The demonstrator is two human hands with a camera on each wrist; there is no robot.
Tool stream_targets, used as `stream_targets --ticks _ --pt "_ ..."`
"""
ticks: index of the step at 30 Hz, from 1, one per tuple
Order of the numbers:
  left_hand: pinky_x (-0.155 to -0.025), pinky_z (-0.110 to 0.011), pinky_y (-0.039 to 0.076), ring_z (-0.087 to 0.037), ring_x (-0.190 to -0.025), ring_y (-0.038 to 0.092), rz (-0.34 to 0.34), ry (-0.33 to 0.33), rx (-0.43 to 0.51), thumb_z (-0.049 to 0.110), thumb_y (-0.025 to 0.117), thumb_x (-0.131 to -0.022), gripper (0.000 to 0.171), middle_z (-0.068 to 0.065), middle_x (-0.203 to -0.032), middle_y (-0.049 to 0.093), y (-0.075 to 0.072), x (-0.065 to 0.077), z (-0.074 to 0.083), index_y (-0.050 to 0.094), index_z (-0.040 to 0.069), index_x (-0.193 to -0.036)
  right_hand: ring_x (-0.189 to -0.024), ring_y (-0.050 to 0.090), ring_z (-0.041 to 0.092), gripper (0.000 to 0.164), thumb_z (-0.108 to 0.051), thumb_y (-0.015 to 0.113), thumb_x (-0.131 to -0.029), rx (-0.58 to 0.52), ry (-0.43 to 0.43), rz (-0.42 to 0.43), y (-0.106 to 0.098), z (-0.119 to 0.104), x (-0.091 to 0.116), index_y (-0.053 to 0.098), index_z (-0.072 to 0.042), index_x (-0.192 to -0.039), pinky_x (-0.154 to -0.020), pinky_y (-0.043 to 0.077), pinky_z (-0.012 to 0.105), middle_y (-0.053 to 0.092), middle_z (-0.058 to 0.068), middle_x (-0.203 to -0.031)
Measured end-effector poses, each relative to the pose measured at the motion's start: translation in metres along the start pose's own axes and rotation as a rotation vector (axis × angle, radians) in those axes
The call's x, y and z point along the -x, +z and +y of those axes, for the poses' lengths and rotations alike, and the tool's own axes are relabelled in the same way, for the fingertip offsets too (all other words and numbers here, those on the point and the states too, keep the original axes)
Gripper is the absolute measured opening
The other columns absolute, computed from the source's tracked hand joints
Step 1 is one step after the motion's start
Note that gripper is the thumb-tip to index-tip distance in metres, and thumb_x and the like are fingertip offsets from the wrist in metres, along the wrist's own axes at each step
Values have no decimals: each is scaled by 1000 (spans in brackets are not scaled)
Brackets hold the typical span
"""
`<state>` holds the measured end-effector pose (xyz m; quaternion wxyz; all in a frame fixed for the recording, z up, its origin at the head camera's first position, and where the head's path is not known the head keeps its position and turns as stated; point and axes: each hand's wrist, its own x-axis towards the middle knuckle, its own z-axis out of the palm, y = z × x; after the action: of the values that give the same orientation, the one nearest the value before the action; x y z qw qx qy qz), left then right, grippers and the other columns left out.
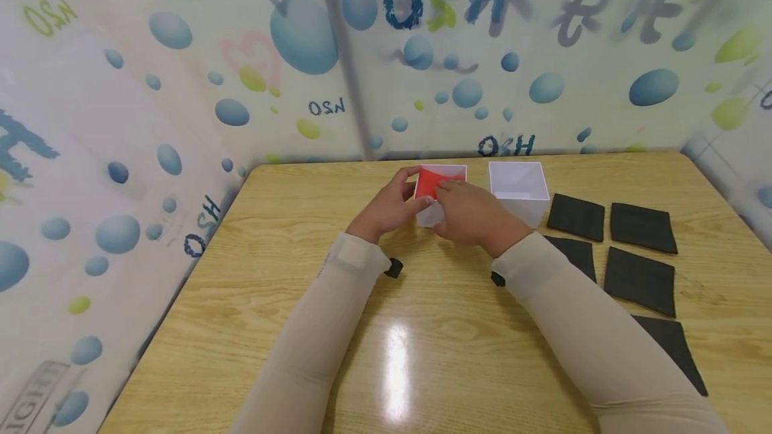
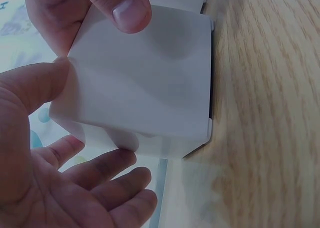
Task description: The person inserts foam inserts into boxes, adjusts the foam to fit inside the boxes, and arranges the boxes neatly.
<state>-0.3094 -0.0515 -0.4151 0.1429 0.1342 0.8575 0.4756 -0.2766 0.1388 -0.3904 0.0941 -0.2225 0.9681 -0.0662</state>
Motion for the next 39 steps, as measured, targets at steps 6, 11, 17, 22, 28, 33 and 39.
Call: stream_targets --ticks 6,11,17,22,28,33,39 --pt "-122 -50 40 -27 -155 40 -6 0 -3 37 72 -101 74 -1 -169 39 0 0 0 32 31 -163 -156 33 42 86 -34 78 -93 3 -35 40 2 1 -1 38 -1 -162 -125 23 67 36 20 -169" --pt "-123 -50 39 -26 -155 40 -9 6 -17 38 71 -102 74 -2 -169 40 1 -1 0 31 30 -164 -158 31 39 87 -35 78 -93 23 -62 47 1 3 -2 36 -5 -164 -123 12 75 35 15 -170" --pt "-123 -50 39 -26 -154 41 -9 2 -3 37 71 -102 74 -3 -168 41 1 0 1 31 30 -164 -156 35 37 85 -35 78 -92 32 -77 50 1 5 -6 40 -6 -162 -123 10 77 40 14 -167" --pt "-123 -50 39 -26 -154 42 -10 -3 1 36 71 -102 74 -4 -167 42 1 0 0 31 30 -164 -156 36 35 84 -35 78 -91 23 -58 27 1 4 -9 42 -7 -161 -123 8 76 43 13 -166" --pt "-123 -51 39 -27 -154 42 -5 7 2 35 70 -102 74 -5 -167 42 1 0 -1 31 29 -164 -157 35 36 83 -34 79 -90 14 -29 9 0 0 -11 44 -7 -160 -123 8 76 43 13 -166" --pt "-122 -51 40 -26 -154 41 -1 3 -1 36 71 -102 74 -3 -168 41 0 -1 -1 31 29 -164 -157 34 37 84 -34 80 -90 2 -23 19 2 1 -12 43 -8 -161 -123 7 75 41 13 -167" --pt "-123 -50 39 -25 -156 39 -4 -4 7 36 72 -101 75 -2 -169 38 -2 -1 -1 31 31 -164 -158 30 39 88 -37 80 -91 15 -37 90 7 2 -8 39 -6 -162 -123 5 77 35 14 -170"
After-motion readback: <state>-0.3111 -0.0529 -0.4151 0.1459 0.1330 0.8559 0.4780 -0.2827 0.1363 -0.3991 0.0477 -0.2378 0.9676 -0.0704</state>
